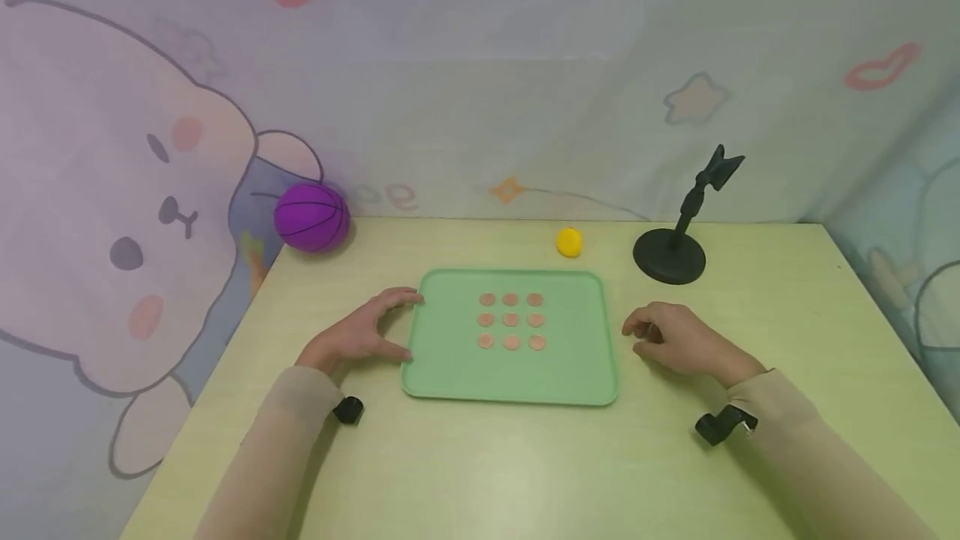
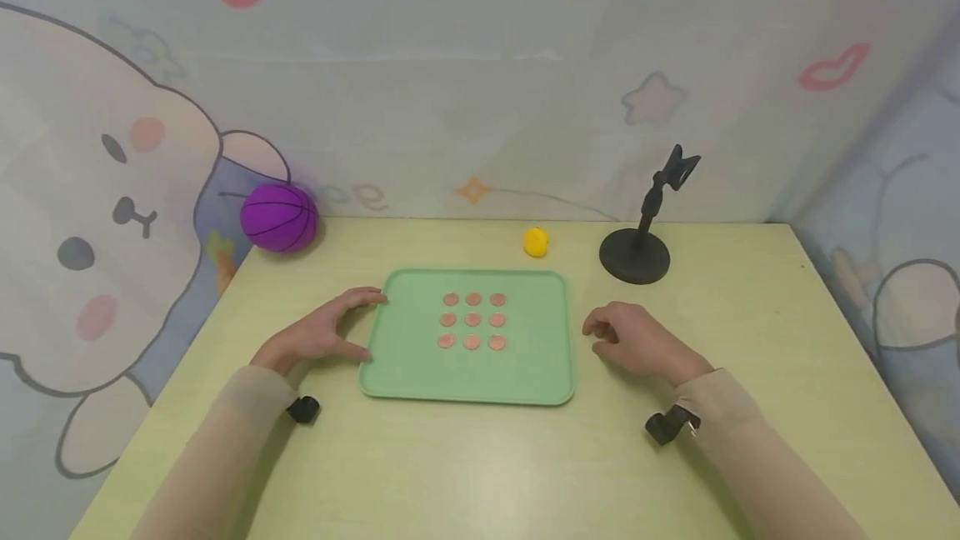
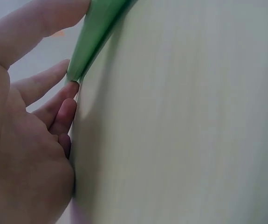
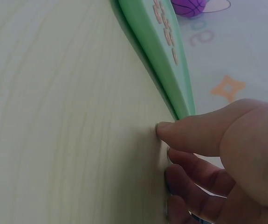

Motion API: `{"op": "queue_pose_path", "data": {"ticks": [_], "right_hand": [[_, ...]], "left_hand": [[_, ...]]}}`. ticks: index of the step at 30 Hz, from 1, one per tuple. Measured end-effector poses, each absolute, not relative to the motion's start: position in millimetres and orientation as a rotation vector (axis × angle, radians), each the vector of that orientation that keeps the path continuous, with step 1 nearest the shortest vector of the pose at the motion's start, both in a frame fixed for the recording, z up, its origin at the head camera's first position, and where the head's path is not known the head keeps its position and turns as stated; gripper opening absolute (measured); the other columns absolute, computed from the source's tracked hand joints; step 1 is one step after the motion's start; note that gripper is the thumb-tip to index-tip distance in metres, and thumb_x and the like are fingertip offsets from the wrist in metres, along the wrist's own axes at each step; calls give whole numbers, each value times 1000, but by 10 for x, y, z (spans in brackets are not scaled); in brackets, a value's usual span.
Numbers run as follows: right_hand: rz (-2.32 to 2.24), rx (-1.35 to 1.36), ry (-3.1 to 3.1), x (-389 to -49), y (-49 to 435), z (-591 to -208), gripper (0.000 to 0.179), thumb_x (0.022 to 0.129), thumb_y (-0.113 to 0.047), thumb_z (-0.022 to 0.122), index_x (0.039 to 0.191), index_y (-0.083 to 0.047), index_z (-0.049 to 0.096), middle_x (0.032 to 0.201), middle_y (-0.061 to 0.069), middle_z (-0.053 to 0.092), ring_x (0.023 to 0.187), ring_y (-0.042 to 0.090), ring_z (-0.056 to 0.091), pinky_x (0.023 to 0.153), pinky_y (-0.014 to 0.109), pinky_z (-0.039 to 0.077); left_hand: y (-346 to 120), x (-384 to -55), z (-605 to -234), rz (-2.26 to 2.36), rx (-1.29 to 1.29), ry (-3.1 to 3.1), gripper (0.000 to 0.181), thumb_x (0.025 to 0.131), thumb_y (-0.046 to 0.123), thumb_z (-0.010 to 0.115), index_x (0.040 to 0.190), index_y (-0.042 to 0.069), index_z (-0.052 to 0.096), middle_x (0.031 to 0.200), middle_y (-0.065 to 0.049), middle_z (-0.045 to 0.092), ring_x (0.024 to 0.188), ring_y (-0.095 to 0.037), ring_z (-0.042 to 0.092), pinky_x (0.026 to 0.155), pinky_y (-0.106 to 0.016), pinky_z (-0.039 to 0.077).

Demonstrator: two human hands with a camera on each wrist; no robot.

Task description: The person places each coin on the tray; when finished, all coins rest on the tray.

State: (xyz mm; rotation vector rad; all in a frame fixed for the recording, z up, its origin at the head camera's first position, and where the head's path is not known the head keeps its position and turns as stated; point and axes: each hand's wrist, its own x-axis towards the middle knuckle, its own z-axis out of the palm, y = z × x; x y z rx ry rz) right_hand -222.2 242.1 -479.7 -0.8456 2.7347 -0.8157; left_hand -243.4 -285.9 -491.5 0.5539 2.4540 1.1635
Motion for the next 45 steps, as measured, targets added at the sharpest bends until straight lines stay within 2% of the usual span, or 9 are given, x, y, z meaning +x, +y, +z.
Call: {"op": "queue_pose_path", "data": {"ticks": [8,17,23,34,39,45], "right_hand": [[-805,-818,2718,-2213,2443,-4821,23,91,-7,79,112,-8,74,101,-1,69,91,14,64,83,36,56],[-810,-807,2708,-2210,2445,-4834,23,89,-8,80,112,-8,73,101,-1,69,91,14,63,84,36,56],[-802,-805,2708,-2213,2435,-4840,24,90,-8,81,112,-8,73,101,-1,68,91,13,62,84,35,55],[-804,-827,2711,-2196,2425,-4805,25,89,-8,81,112,-6,72,99,0,67,89,14,61,82,36,54],[-808,-823,2716,-2193,2429,-4778,25,89,-8,82,112,-6,72,98,1,66,87,14,59,80,34,53],[-805,-817,2709,-2189,2430,-4778,26,89,-9,83,112,-5,71,98,1,66,87,15,59,80,34,53]], "left_hand": [[-2940,-2391,-4927,1197,522,2456,95,75,22,96,156,19,47,168,-7,33,158,-34,23,128,-59,11],[-3003,-2377,-4975,1246,535,2455,92,76,20,95,155,15,49,166,-9,36,155,-37,26,126,-63,10],[-3019,-2369,-4965,1212,536,2476,84,77,21,96,150,20,55,165,-5,36,151,-35,30,126,-63,11],[-3157,-2314,-4975,1186,502,2534,79,78,26,94,147,24,58,163,-4,38,150,-37,32,123,-68,14],[-3217,-2309,-4995,1209,496,2539,79,78,23,94,148,23,57,163,-5,40,149,-37,32,124,-66,14],[-3223,-2313,-4991,1230,511,2503,82,79,23,94,151,21,54,165,-6,40,157,-34,26,127,-60,13]]}}
